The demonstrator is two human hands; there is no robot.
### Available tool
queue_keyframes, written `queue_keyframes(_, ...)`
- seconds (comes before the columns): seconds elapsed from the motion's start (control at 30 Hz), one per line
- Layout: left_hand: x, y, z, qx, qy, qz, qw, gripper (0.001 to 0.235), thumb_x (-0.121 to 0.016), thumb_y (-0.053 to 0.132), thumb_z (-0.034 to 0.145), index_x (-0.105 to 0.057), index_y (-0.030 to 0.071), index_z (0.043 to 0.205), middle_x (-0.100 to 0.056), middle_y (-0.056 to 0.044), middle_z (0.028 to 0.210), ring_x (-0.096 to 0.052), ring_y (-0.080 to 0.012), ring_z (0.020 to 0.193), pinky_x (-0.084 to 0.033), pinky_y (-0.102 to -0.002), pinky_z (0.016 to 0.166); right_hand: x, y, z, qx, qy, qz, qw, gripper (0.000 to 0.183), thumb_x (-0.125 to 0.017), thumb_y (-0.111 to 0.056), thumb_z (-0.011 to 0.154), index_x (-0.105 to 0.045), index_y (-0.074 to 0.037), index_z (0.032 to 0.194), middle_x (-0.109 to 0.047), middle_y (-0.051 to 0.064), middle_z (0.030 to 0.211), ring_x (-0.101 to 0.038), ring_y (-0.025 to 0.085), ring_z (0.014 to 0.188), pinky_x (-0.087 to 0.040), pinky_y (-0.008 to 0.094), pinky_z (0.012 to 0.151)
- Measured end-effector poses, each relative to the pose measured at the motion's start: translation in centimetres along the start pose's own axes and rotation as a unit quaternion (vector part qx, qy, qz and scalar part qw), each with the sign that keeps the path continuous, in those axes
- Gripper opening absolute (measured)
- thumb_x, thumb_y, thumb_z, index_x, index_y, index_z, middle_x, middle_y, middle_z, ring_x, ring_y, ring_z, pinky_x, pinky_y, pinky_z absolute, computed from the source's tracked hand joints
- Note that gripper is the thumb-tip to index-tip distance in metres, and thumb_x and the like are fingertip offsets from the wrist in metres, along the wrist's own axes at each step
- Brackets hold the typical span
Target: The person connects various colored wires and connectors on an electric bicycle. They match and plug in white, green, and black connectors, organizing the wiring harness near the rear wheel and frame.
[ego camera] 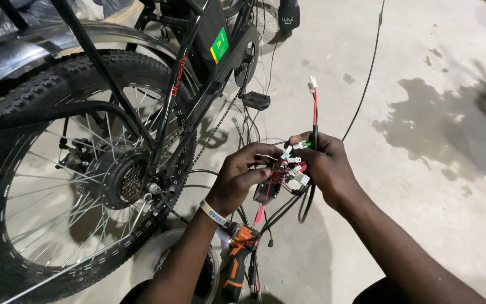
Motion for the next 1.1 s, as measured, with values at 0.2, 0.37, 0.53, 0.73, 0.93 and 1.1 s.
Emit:
queue_keyframes(0.2,0.0,-0.4,0.1,-0.025,0.044,0.106,0.993,0.039,-0.071,0.026,0.084,-0.063,0.008,0.117,-0.065,-0.011,0.103,-0.060,-0.0186,0.102,-0.054,-0.039,0.085,-0.3,0.4,0.0,-0.027,0.017,-0.014,0.999,0.012,-0.059,-0.002,0.084,-0.068,0.003,0.090,-0.050,0.010,0.058,-0.052,0.014,0.050,-0.041,0.020,0.044)
queue_keyframes(0.37,0.6,-0.6,0.3,-0.054,0.069,0.102,0.991,0.023,-0.061,0.021,0.094,-0.066,0.002,0.105,-0.064,-0.014,0.092,-0.061,-0.0204,0.094,-0.055,-0.039,0.082,-0.2,-0.2,-0.6,-0.028,0.012,-0.010,1.000,0.011,-0.058,0.001,0.081,-0.066,0.003,0.087,-0.050,0.010,0.055,-0.047,0.012,0.045,-0.036,0.018,0.041)
queue_keyframes(0.53,0.2,0.2,0.6,-0.061,0.027,0.121,0.990,0.019,-0.069,0.016,0.089,-0.068,0.006,0.106,-0.067,-0.010,0.092,-0.061,-0.0159,0.095,-0.056,-0.037,0.080,-0.5,-1.1,-1.1,-0.022,-0.002,-0.009,1.000,0.008,-0.061,-0.001,0.081,-0.066,0.004,0.085,-0.048,0.011,0.054,-0.044,0.012,0.043,-0.036,0.020,0.039)
queue_keyframes(0.73,0.3,0.1,0.5,-0.064,0.040,0.183,0.980,0.019,-0.071,0.010,0.083,-0.066,0.005,0.100,-0.065,-0.009,0.083,-0.065,-0.0185,0.085,-0.059,-0.037,0.072,-0.7,-0.5,-0.9,-0.017,-0.032,0.009,0.999,0.009,-0.058,-0.002,0.081,-0.066,0.004,0.083,-0.047,0.011,0.051,-0.041,0.011,0.043,-0.031,0.019,0.039)
queue_keyframes(0.93,1.0,1.0,0.1,-0.098,0.105,0.187,0.972,0.013,-0.063,0.019,0.091,-0.063,0.006,0.092,-0.059,-0.008,0.077,-0.059,-0.0135,0.083,-0.057,-0.036,0.070,-1.2,-1.5,-1.6,-0.022,-0.075,0.011,0.997,0.007,-0.063,-0.004,0.078,-0.063,0.001,0.074,-0.039,0.008,0.044,-0.035,0.011,0.037,-0.028,0.021,0.036)
queue_keyframes(1.1,0.4,1.3,-0.1,-0.103,0.070,0.194,0.973,0.008,-0.065,0.007,0.086,-0.068,0.006,0.093,-0.065,-0.011,0.079,-0.061,-0.0152,0.086,-0.053,-0.037,0.080,-1.7,-2.8,-1.8,0.021,-0.104,-0.106,0.989,0.012,-0.072,-0.010,0.080,-0.067,0.002,0.081,-0.060,0.012,0.054,-0.056,0.015,0.050,-0.038,0.021,0.051)
Point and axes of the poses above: each hand's wrist, its own z-axis towards the middle knuckle, its own x-axis out of the back of the hand, y = z × x, the point moved 6 cm from there along z, towards the middle knuckle
